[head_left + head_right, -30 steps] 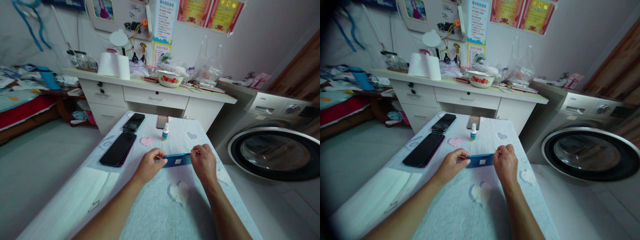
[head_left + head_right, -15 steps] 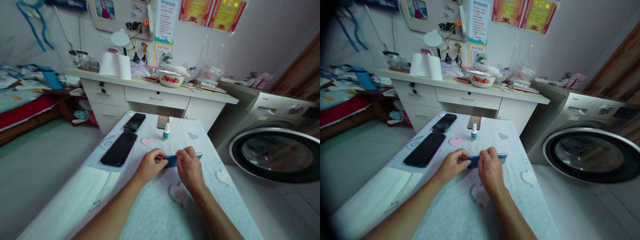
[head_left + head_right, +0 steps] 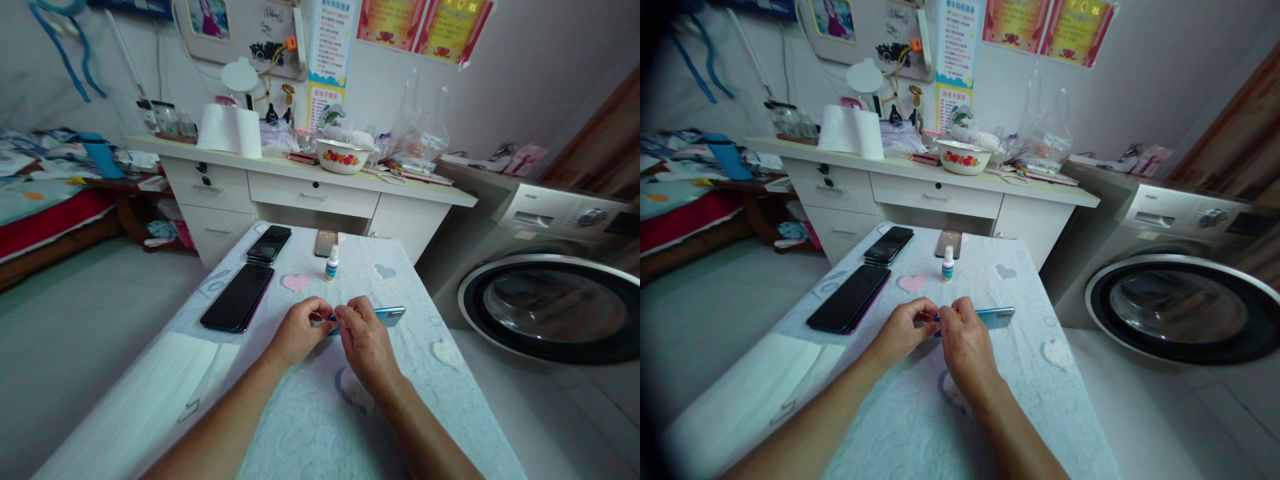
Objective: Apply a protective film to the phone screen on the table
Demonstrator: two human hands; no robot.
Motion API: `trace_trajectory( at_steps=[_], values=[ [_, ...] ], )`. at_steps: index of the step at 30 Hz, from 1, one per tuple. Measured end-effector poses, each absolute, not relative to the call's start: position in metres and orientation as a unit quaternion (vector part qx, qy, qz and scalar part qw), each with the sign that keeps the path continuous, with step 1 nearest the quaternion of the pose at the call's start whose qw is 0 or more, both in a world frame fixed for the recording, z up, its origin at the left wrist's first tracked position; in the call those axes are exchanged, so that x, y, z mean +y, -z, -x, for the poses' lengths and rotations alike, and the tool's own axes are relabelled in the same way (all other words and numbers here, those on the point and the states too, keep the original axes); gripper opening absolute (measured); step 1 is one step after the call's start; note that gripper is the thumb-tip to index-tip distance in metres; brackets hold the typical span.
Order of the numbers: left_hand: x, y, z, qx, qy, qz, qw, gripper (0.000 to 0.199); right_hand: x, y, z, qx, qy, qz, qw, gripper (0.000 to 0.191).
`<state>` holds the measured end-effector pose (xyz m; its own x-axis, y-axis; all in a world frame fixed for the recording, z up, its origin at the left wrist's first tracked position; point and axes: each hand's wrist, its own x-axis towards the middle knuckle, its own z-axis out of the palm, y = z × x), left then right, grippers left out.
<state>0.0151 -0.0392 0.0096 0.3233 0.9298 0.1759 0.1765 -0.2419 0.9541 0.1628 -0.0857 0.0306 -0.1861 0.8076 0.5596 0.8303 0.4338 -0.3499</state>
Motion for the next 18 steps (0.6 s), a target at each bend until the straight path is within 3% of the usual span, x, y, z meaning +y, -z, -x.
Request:
trace_trajectory(
  at_steps=[18],
  values=[
    [-0.043,-0.013,-0.016,0.419,-0.406,-0.681,0.443,0.007,-0.08,-0.04,-0.207,-0.695,0.053,0.629,0.344,0.014]
  ],
)
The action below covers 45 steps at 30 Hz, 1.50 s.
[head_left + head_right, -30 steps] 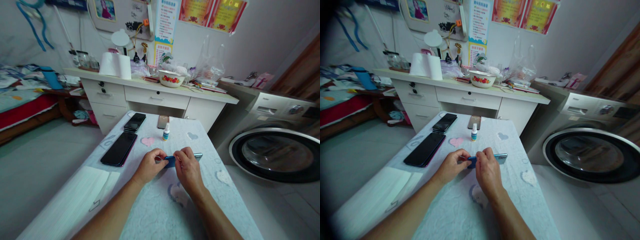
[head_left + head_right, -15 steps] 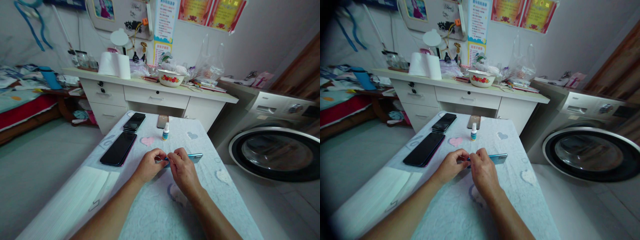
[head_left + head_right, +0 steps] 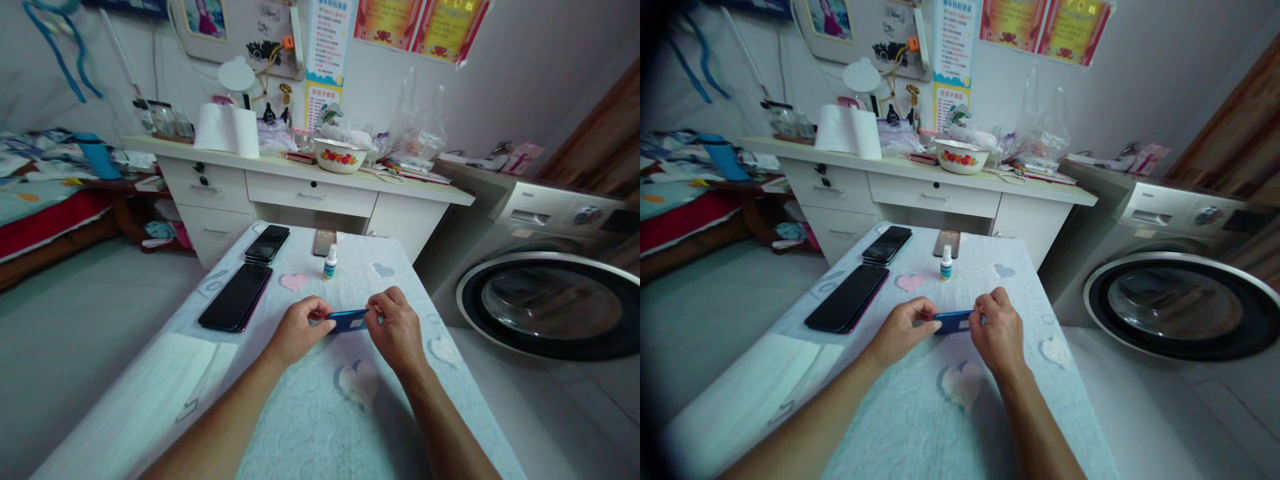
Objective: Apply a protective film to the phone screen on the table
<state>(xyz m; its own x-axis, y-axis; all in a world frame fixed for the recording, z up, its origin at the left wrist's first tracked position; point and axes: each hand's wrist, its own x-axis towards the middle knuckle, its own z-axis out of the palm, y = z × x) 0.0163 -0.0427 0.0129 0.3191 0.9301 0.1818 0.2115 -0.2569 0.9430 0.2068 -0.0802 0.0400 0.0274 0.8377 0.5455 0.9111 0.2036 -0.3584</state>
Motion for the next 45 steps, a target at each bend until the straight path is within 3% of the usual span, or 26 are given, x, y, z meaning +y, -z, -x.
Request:
trace_trajectory(
  at_steps=[24,45],
  values=[
    [-0.04,-0.007,-0.02,0.404,-0.401,-0.675,0.469,0.008,-0.087,-0.032,-0.165,-0.788,-0.009,0.522,0.327,0.019],
    [-0.044,-0.012,-0.018,0.424,-0.396,-0.682,0.444,0.007,-0.085,-0.038,-0.187,-0.737,0.01,0.568,0.366,0.016]
  ],
)
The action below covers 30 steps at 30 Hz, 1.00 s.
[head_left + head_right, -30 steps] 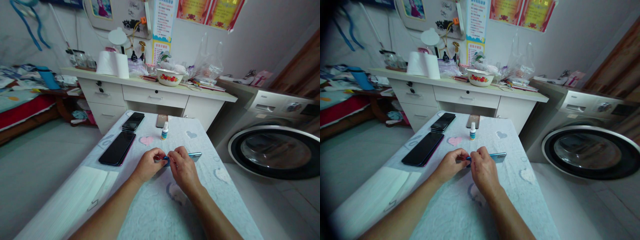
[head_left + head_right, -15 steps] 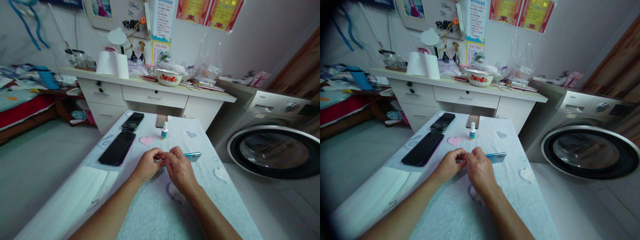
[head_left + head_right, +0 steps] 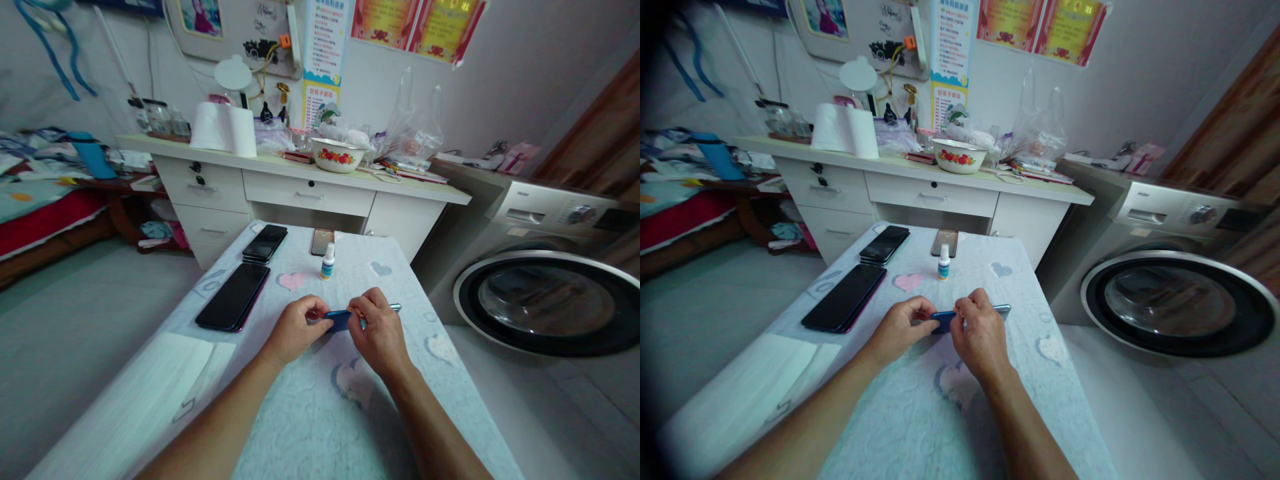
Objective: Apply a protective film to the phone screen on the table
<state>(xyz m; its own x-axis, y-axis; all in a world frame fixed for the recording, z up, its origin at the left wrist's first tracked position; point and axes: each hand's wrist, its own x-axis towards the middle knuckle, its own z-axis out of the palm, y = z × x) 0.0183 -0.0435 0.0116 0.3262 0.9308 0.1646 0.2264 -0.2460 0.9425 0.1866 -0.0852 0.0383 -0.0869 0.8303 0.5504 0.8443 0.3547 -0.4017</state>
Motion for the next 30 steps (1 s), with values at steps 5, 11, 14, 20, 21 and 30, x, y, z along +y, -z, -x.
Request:
trace_trajectory(
  at_steps=[5,11,14,20,21,30],
  values=[
    [-0.044,-0.012,-0.019,0.425,-0.401,-0.678,0.446,0.006,-0.085,-0.037,-0.181,-0.742,0.006,0.564,0.364,0.016],
    [-0.044,-0.011,-0.021,0.416,-0.407,-0.673,0.456,0.008,-0.086,-0.031,-0.17,-0.765,-0.008,0.533,0.361,0.017],
    [-0.043,-0.009,-0.021,0.412,-0.412,-0.671,0.459,0.008,-0.088,-0.028,-0.165,-0.774,-0.01,0.517,0.366,0.018],
    [-0.041,-0.002,-0.019,0.397,-0.412,-0.679,0.459,0.008,-0.089,-0.028,-0.158,-0.785,-0.017,0.507,0.355,0.02],
    [-0.041,-0.002,-0.019,0.396,-0.413,-0.68,0.459,0.008,-0.09,-0.028,-0.158,-0.787,-0.017,0.507,0.352,0.02],
    [-0.044,-0.01,-0.019,0.412,-0.414,-0.67,0.459,0.008,-0.09,-0.032,-0.167,-0.774,-0.017,0.519,0.363,0.02]
  ],
)
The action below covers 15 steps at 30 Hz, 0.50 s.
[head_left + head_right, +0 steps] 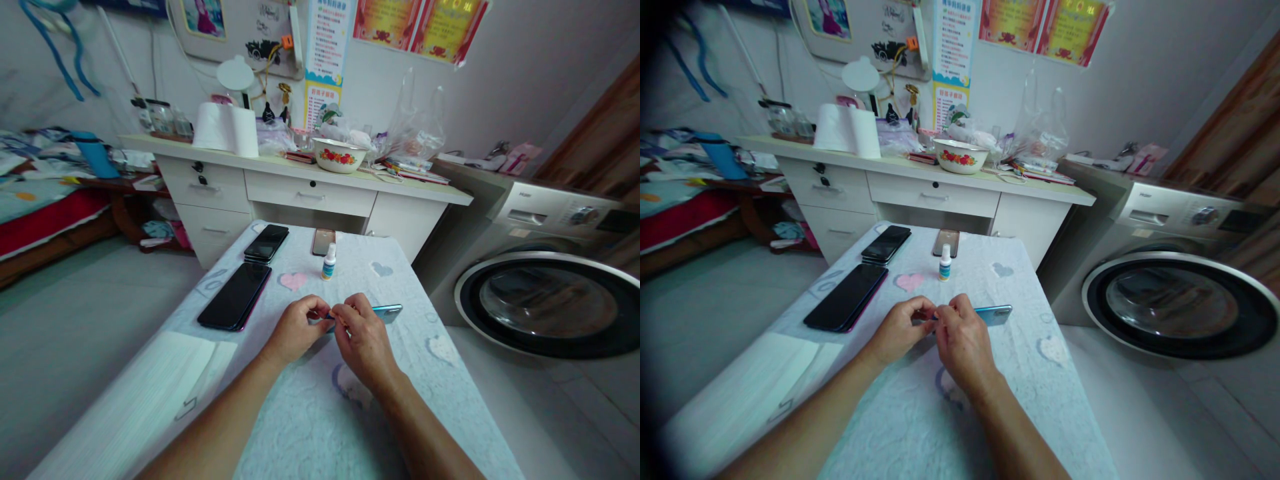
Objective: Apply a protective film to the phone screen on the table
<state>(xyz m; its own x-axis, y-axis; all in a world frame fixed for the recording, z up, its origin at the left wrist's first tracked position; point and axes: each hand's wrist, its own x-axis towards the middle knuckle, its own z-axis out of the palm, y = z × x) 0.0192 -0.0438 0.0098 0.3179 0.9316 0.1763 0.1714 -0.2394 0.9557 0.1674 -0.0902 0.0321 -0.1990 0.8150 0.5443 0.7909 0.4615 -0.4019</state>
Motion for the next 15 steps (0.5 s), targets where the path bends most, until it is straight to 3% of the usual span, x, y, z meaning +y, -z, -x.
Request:
trace_trajectory(
  at_steps=[15],
  values=[
    [-0.045,-0.011,-0.015,0.416,-0.407,-0.688,0.434,0.005,-0.088,-0.038,-0.179,-0.745,-0.001,0.559,0.365,0.016]
  ],
)
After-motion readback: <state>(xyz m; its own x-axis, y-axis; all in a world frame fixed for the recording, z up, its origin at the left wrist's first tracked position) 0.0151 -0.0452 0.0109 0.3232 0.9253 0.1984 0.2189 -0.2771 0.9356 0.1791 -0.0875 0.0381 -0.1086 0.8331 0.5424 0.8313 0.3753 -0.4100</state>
